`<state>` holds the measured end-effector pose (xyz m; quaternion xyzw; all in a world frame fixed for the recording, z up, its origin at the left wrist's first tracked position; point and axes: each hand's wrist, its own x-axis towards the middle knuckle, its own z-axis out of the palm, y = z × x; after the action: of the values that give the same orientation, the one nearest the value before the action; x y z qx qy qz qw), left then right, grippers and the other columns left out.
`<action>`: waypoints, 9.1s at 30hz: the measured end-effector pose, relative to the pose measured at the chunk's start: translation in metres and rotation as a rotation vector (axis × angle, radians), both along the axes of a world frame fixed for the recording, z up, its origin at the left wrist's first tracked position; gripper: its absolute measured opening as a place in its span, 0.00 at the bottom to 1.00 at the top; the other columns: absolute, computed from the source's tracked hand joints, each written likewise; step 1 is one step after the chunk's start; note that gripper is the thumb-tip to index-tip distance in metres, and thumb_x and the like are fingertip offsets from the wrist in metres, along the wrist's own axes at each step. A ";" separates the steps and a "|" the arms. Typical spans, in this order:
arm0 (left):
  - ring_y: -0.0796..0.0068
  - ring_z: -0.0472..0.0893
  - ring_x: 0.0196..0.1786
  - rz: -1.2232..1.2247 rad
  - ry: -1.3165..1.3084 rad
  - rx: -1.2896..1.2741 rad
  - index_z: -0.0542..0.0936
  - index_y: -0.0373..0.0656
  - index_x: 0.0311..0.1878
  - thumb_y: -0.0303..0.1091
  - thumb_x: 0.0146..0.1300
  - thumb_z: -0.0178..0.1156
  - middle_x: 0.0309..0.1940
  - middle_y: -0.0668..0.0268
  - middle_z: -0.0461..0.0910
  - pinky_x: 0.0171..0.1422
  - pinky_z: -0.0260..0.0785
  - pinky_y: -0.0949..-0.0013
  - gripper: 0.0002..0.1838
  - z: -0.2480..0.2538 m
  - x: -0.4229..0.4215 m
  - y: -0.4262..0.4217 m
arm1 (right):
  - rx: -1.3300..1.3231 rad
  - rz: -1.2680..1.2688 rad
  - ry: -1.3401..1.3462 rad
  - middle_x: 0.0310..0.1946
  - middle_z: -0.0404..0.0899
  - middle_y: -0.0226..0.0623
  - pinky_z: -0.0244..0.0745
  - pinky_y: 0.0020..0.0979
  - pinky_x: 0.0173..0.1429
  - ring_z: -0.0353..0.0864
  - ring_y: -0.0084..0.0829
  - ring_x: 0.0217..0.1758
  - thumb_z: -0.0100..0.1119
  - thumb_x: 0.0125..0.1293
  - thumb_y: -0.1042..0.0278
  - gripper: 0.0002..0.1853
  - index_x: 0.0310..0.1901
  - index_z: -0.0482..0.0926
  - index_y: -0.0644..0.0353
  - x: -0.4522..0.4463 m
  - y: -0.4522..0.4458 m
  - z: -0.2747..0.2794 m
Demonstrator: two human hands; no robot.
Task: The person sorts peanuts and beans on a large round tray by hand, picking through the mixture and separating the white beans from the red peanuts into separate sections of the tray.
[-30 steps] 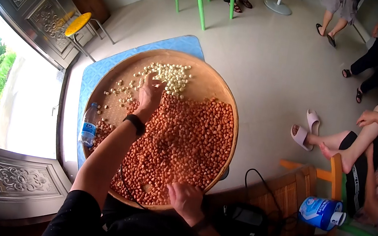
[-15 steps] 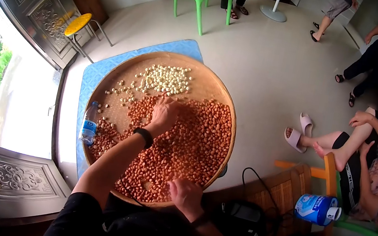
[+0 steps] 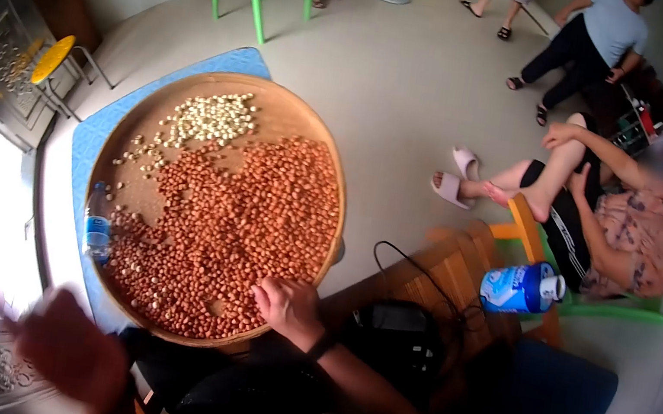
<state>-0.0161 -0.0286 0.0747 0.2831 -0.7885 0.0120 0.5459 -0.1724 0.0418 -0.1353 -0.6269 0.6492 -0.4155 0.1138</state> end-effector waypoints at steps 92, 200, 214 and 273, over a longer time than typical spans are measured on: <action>0.59 0.77 0.30 0.316 -0.565 1.128 0.75 0.41 0.24 0.28 0.43 0.59 0.23 0.59 0.77 0.33 0.68 0.62 0.04 -0.180 0.114 0.000 | 0.126 0.061 0.145 0.14 0.71 0.38 0.66 0.37 0.25 0.73 0.40 0.19 0.56 0.56 0.66 0.12 0.19 0.67 0.58 0.000 -0.002 -0.004; 0.60 0.63 0.61 -0.485 -0.621 1.114 0.63 0.40 0.59 0.38 0.64 0.44 0.58 0.54 0.63 0.65 0.56 0.60 0.22 -0.212 -0.033 -0.145 | 0.110 0.104 0.133 0.15 0.70 0.35 0.65 0.35 0.24 0.72 0.38 0.19 0.54 0.55 0.66 0.10 0.20 0.68 0.56 -0.005 -0.003 -0.009; 0.64 0.72 0.39 -0.092 -0.549 1.012 0.70 0.40 0.36 0.30 0.63 0.38 0.37 0.58 0.71 0.44 0.68 0.63 0.10 -0.215 -0.061 -0.201 | 0.092 0.082 0.089 0.14 0.70 0.36 0.66 0.35 0.24 0.72 0.38 0.18 0.56 0.54 0.67 0.10 0.20 0.68 0.56 -0.005 -0.002 -0.015; 0.57 0.71 0.53 -0.276 -0.619 1.050 0.67 0.40 0.55 0.36 0.60 0.51 0.50 0.52 0.71 0.56 0.64 0.62 0.20 -0.186 -0.013 -0.148 | -0.102 0.092 0.124 0.14 0.70 0.37 0.65 0.36 0.20 0.72 0.39 0.16 0.56 0.54 0.70 0.08 0.22 0.68 0.59 -0.006 -0.004 -0.018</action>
<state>-0.0292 -0.1762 -0.1115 0.3924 -0.8402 -0.3663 0.0769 -0.1786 0.0379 -0.1538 -0.6855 0.6035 -0.4028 0.0601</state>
